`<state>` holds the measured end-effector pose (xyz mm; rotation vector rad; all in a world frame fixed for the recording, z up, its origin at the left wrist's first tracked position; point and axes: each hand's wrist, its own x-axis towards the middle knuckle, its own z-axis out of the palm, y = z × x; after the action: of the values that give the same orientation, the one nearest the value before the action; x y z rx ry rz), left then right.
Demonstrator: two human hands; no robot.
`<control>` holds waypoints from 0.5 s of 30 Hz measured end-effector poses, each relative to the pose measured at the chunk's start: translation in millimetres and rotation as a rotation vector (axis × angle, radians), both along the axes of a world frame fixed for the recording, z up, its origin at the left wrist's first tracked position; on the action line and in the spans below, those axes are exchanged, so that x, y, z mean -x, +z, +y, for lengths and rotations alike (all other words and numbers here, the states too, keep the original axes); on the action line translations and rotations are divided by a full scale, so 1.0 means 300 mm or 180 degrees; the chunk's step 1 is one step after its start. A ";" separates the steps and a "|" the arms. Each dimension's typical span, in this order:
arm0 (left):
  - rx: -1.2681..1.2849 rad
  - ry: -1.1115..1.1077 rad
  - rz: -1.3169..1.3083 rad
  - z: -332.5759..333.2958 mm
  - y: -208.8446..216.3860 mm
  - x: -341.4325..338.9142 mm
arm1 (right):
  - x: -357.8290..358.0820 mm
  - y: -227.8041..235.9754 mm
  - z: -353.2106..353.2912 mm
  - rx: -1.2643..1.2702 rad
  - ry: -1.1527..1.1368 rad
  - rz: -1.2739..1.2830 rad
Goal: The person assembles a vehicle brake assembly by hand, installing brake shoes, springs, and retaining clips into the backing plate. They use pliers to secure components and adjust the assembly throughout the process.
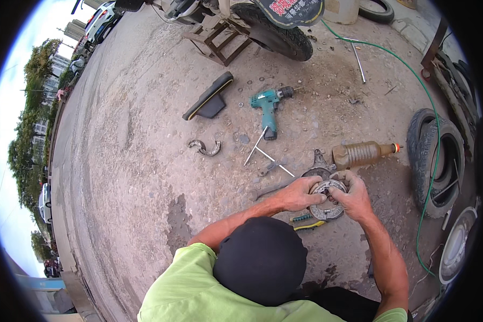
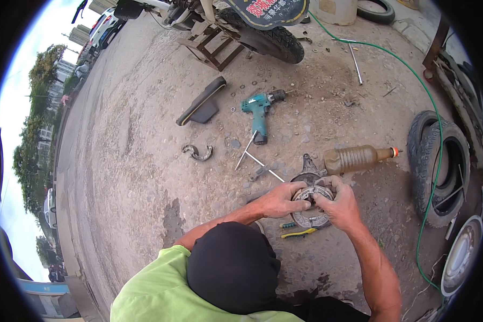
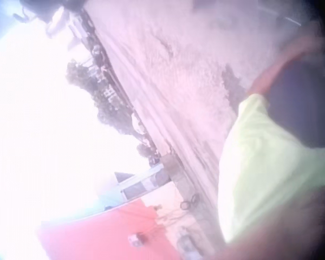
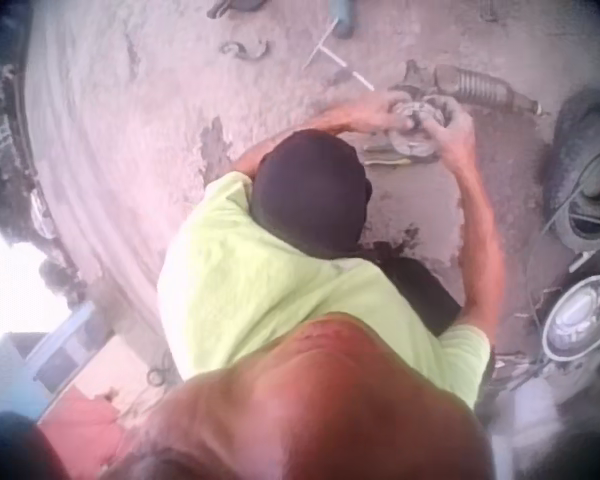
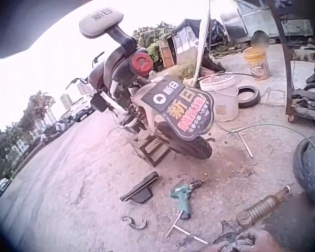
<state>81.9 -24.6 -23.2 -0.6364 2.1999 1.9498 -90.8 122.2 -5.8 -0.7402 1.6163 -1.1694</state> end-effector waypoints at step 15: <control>-0.0819 0.0690 0.0158 0.014 -0.045 -0.008 | 0.020 -0.015 -0.005 0.0100 -0.0031 0.0704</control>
<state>84.2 -20.3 -36.7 -0.8210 1.9268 2.3277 -96.8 120.8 -10.3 -0.9089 1.7882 -1.1542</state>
